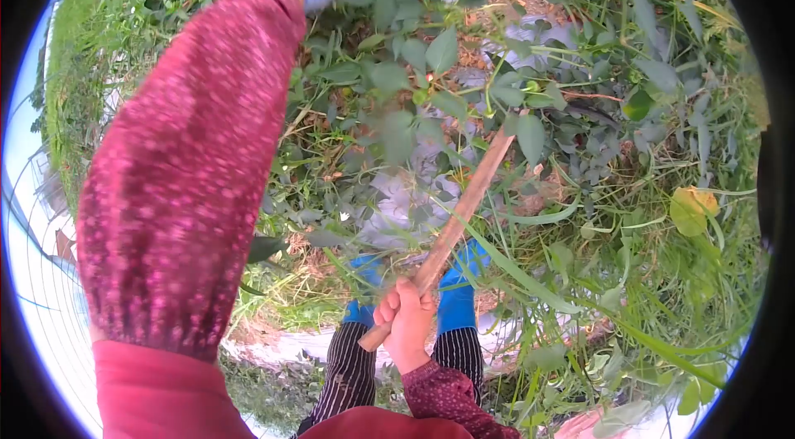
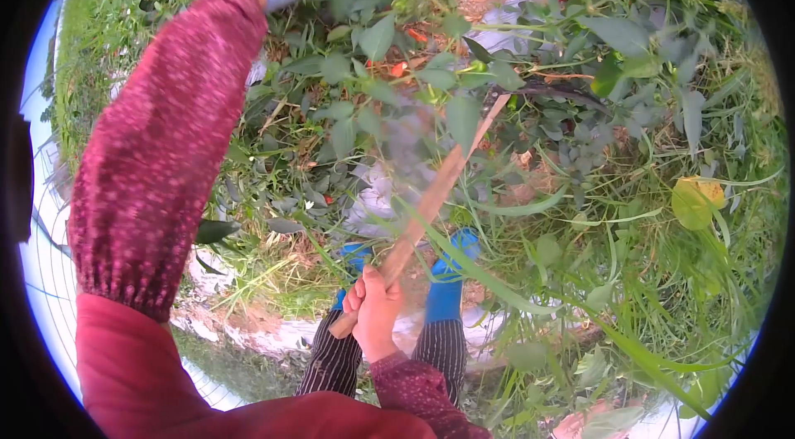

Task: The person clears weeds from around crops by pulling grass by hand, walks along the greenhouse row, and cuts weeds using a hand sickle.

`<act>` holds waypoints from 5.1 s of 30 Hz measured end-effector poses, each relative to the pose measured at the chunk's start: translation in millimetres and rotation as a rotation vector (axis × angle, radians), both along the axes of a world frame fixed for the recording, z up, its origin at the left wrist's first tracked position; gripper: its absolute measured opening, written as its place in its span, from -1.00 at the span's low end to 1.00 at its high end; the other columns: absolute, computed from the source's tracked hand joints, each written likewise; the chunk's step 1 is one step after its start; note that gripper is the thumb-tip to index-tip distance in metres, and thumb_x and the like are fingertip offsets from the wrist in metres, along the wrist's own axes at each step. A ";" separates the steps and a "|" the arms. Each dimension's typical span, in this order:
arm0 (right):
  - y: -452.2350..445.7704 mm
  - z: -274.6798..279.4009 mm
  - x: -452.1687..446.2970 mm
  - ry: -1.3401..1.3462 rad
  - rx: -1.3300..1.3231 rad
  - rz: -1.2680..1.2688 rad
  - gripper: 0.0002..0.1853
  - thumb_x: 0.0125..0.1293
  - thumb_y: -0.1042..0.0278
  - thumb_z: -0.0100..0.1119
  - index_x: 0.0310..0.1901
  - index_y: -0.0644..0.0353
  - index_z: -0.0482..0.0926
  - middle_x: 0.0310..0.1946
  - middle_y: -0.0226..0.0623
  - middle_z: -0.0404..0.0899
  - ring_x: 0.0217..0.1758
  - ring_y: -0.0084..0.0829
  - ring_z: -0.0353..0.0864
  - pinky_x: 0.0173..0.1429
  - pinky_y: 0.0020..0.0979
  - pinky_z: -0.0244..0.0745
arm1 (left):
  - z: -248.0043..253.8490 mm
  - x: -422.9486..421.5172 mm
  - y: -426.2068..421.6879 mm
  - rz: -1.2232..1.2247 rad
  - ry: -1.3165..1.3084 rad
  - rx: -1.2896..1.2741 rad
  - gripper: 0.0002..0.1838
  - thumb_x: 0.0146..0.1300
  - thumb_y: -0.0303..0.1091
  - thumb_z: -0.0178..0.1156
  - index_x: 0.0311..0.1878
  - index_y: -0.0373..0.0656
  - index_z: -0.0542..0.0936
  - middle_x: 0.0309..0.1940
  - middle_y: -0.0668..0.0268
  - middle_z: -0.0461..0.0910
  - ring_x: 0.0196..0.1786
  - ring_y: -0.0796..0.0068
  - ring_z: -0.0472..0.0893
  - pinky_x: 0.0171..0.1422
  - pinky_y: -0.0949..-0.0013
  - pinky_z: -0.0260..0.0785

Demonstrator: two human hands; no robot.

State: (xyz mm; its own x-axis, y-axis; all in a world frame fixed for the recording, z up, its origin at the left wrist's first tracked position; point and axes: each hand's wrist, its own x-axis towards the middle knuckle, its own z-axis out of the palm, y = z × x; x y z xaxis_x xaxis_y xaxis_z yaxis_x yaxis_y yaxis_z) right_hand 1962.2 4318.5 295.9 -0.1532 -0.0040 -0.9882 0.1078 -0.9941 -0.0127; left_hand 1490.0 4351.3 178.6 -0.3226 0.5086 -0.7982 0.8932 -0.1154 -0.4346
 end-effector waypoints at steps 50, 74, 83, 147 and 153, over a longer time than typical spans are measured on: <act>-20.1 -3.9 52.6 0.061 -0.016 0.029 -0.87 0.30 0.34 0.04 -0.37 0.12 0.35 -0.68 -0.51 0.24 -0.74 -0.66 0.21 -0.67 -0.55 0.18 | -101.2 133.7 -40.6 0.908 -0.182 0.517 -0.52 0.32 -0.07 -0.29 0.09 -0.16 0.43 0.12 0.04 0.40 0.14 0.10 0.43 0.23 0.20 0.25; -7.9 6.5 54.9 0.098 -0.056 -0.021 -0.84 0.28 0.34 0.06 -0.41 0.13 0.34 -0.71 -0.54 0.22 -0.75 -0.69 0.20 -0.69 -0.57 0.13 | -95.8 139.0 -55.4 0.885 -0.141 0.506 -0.52 0.33 -0.07 -0.31 0.10 -0.15 0.43 0.12 0.05 0.40 0.14 0.11 0.42 0.23 0.20 0.25; -21.7 -0.8 60.1 0.048 -0.023 -0.060 -0.86 0.29 0.38 0.03 -0.38 0.17 0.32 -0.73 -0.53 0.23 -0.79 -0.71 0.15 -0.73 -0.59 0.09 | -107.5 143.6 -36.1 0.842 -0.180 0.532 -0.52 0.34 -0.07 -0.32 0.10 -0.15 0.43 0.12 0.05 0.39 0.15 0.11 0.42 0.23 0.20 0.25; 180.0 -151.4 106.4 -0.231 0.320 0.856 -0.77 0.23 0.31 0.03 -0.09 0.10 0.46 -0.23 -0.37 0.54 -0.22 -0.54 0.51 -0.25 -0.47 0.41 | 48.3 18.7 -44.5 1.090 0.205 0.454 -0.61 0.32 -0.15 -0.20 -0.06 -0.12 0.56 -0.06 0.21 0.57 -0.05 0.23 0.58 0.04 0.26 0.41; 163.9 -107.9 -8.7 0.144 0.461 0.955 -0.81 0.25 0.44 -0.01 -0.14 0.30 0.49 -0.33 -0.29 0.58 -0.33 -0.52 0.56 -0.27 -0.52 0.45 | 97.1 -66.3 -53.5 0.556 0.368 0.271 -0.77 0.04 -0.24 0.13 -0.26 -0.07 0.64 -0.33 0.24 0.63 -0.20 0.27 0.62 -0.14 0.25 0.41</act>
